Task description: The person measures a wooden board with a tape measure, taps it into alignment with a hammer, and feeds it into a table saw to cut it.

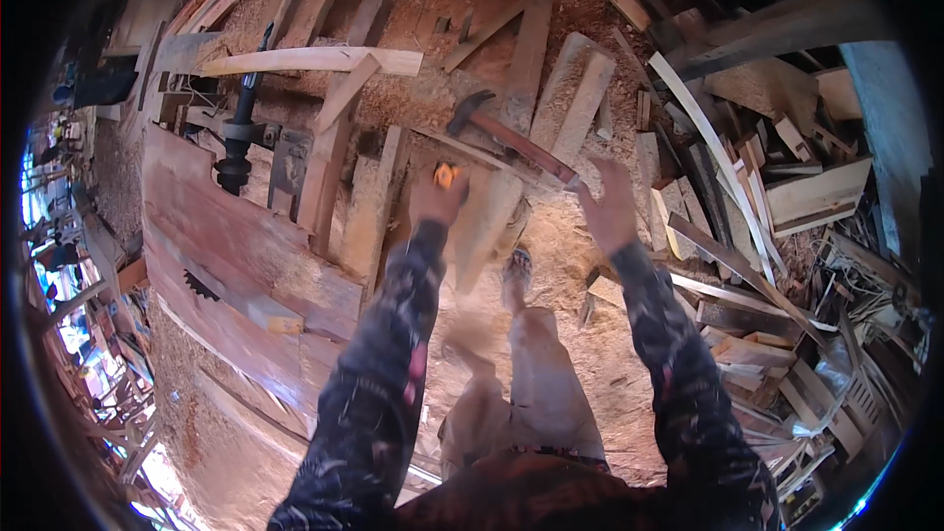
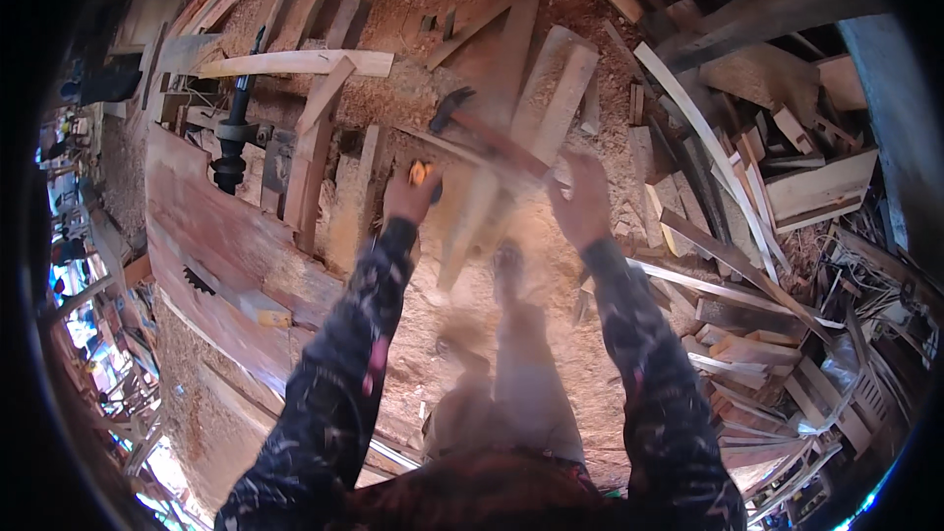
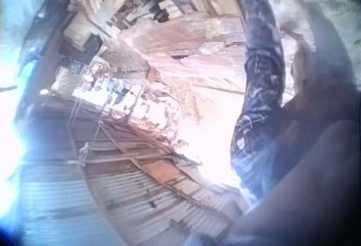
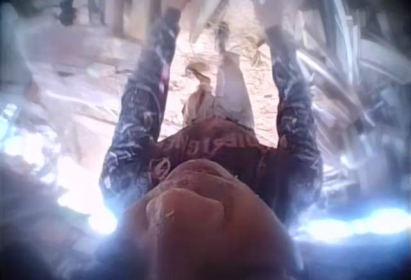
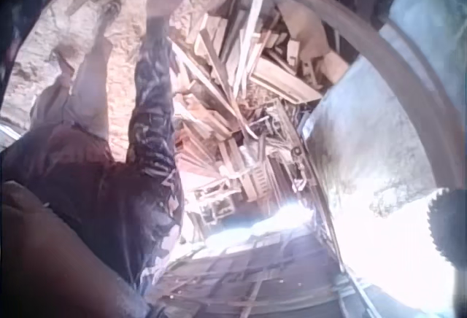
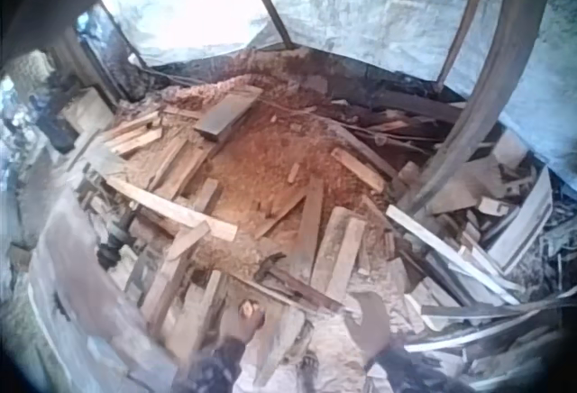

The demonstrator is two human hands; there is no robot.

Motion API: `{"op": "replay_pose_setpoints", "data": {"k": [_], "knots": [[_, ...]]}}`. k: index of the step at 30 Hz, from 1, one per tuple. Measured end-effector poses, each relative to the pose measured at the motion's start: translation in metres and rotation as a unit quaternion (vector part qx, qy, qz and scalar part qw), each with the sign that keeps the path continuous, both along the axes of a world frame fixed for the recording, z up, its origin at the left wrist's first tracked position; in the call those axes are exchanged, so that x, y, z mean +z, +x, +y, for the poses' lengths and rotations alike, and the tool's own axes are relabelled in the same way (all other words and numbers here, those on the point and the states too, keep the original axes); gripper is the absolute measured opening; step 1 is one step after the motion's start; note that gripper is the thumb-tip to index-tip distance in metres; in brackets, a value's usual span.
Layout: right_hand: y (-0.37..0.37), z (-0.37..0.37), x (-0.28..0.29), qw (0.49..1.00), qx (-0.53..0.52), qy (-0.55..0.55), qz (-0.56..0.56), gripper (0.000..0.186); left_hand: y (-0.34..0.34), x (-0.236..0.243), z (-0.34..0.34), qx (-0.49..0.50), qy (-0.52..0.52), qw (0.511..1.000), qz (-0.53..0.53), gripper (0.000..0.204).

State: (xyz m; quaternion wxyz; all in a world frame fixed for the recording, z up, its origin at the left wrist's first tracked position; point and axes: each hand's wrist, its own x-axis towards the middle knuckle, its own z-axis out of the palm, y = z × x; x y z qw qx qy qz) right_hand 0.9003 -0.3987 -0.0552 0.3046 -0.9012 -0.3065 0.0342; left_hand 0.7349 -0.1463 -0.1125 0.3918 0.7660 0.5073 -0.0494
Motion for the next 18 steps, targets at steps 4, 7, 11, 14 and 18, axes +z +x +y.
{"op": "replay_pose_setpoints", "data": {"k": [4,7,11,14,18], "knots": [[-0.044,-0.123,-0.016,0.983,-0.031,-0.067,0.167,0.031,0.081,-0.063,0.049,0.136,-0.126,0.972,0.145,0.072],[-0.098,-0.198,-0.025,0.932,-0.144,-0.044,0.329,0.021,0.103,-0.095,0.037,0.326,-0.214,0.920,-0.033,0.068],[-0.165,-0.275,-0.064,0.893,-0.151,-0.142,0.399,0.017,0.057,-0.095,0.025,0.085,-0.110,0.989,0.057,0.060],[-0.208,-0.284,-0.104,0.844,-0.032,-0.278,0.458,0.032,-0.031,-0.096,0.017,0.016,-0.016,1.000,-0.022,0.053],[-0.245,-0.262,-0.104,0.809,0.043,-0.361,0.462,0.037,-0.136,-0.041,-0.045,0.082,-0.150,0.984,-0.055,0.032]]}}
